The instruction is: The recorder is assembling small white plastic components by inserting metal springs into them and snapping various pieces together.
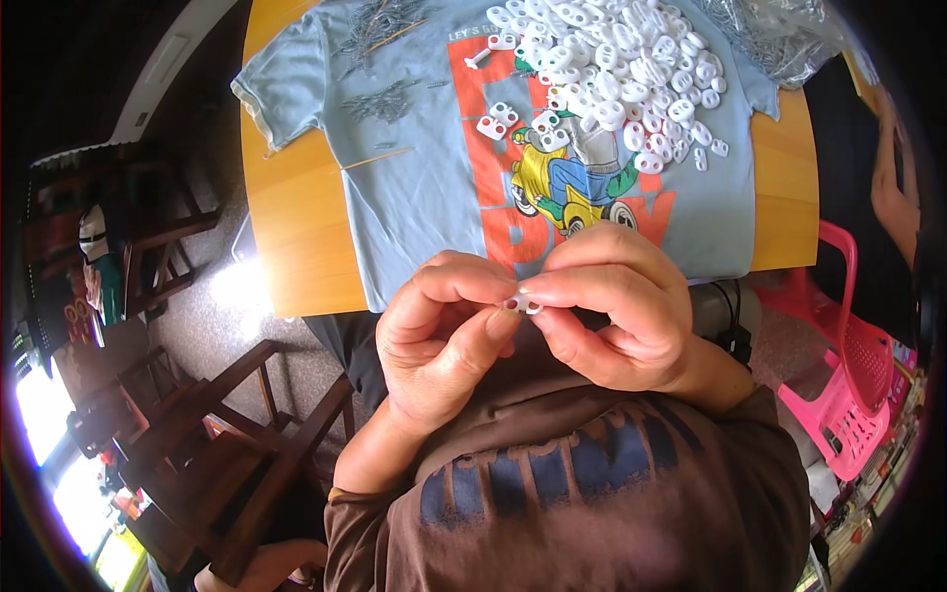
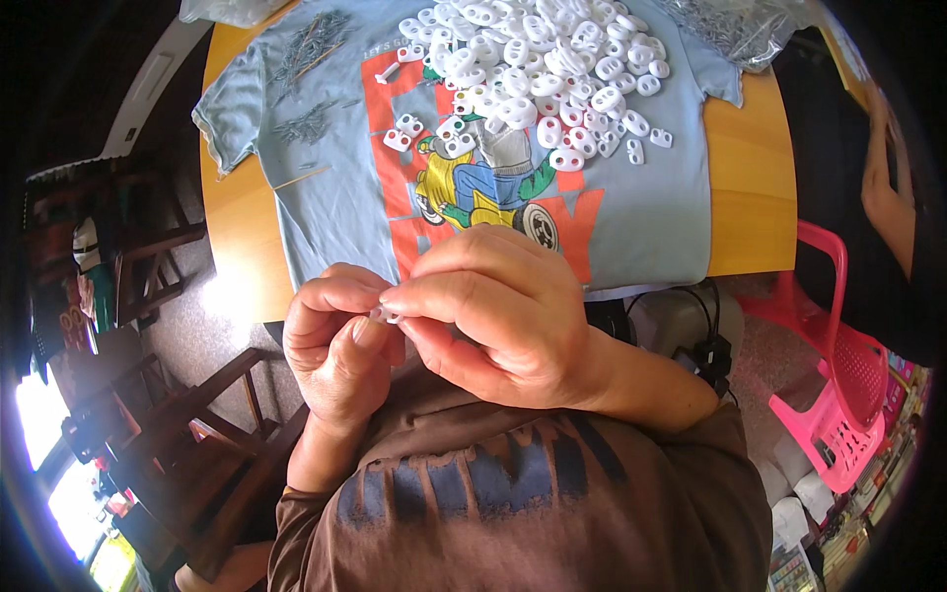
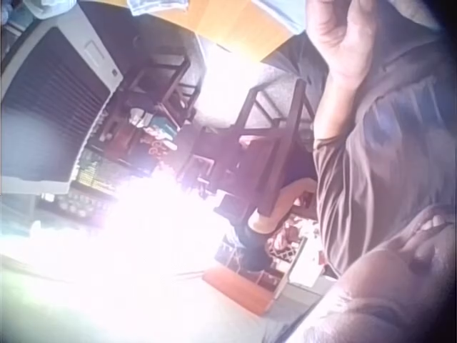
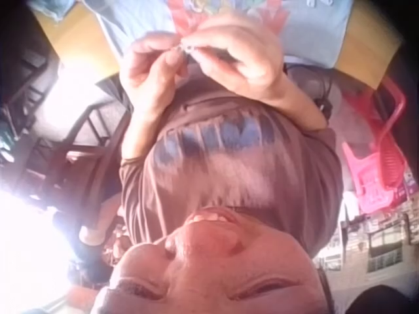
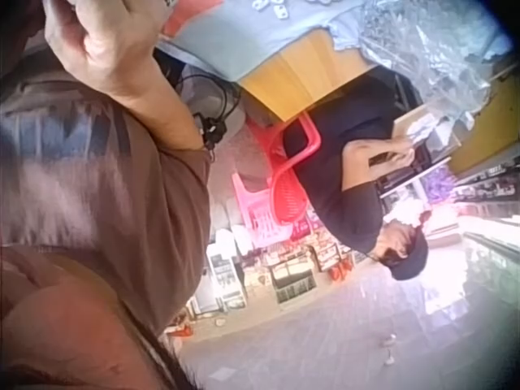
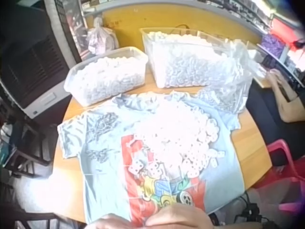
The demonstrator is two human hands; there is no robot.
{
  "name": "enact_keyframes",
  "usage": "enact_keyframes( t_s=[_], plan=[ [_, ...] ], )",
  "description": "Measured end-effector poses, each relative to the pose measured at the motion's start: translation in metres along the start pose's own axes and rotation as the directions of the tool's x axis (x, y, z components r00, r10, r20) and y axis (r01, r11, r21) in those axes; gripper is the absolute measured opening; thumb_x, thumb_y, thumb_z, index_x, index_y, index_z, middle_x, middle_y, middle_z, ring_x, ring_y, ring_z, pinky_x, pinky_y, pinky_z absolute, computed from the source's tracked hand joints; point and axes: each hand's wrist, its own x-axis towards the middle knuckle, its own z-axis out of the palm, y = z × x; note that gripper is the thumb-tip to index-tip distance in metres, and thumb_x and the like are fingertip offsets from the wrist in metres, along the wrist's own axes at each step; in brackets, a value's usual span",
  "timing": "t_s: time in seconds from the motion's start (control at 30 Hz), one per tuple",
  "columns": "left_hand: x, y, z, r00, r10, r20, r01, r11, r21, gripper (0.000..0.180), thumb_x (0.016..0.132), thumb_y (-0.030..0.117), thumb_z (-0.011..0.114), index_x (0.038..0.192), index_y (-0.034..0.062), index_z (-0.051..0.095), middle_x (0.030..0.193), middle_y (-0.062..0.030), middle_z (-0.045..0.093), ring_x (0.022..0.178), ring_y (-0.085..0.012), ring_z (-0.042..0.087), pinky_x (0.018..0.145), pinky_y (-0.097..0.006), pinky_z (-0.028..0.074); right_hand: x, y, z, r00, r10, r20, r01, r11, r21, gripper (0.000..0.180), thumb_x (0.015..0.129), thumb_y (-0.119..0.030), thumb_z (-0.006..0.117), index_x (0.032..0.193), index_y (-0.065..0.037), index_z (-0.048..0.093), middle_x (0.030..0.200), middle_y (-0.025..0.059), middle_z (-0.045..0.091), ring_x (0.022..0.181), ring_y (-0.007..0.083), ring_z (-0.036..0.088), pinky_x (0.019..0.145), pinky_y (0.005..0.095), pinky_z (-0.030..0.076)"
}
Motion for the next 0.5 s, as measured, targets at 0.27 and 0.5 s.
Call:
enact_keyframes(
  t_s=[0.27,0.5],
  plan=[
    [-0.0020,-0.0023,0.0006,0.998,0.062,0.021,-0.064,0.992,0.112,0.012,0.081,-0.003,0.059,0.093,-0.0027,0.056,0.090,-0.0104,0.055,0.069,-0.0105,0.052,0.059,-0.021,0.044,-0.0021,0.0001,-0.0007,0.998,0.053,0.018,-0.054,0.996,0.067,0.021,0.064,0.007,0.067,0.082,-0.001,0.060,0.072,0.0072,0.057,0.059,0.0184,0.056,0.051,0.0272,0.043],
    [-0.0049,-0.0008,0.0059,0.984,0.176,-0.015,-0.154,0.894,0.421,0.012,0.077,-0.004,0.062,0.088,-0.0020,0.057,0.084,-0.0104,0.059,0.069,-0.0174,0.056,0.061,-0.025,0.045,-0.0022,0.0003,-0.0017,0.998,0.056,0.025,-0.059,0.993,0.104,0.020,0.064,0.007,0.066,0.080,-0.002,0.058,0.069,0.0068,0.056,0.057,0.0181,0.054,0.049,0.0272,0.042]
  ],
)
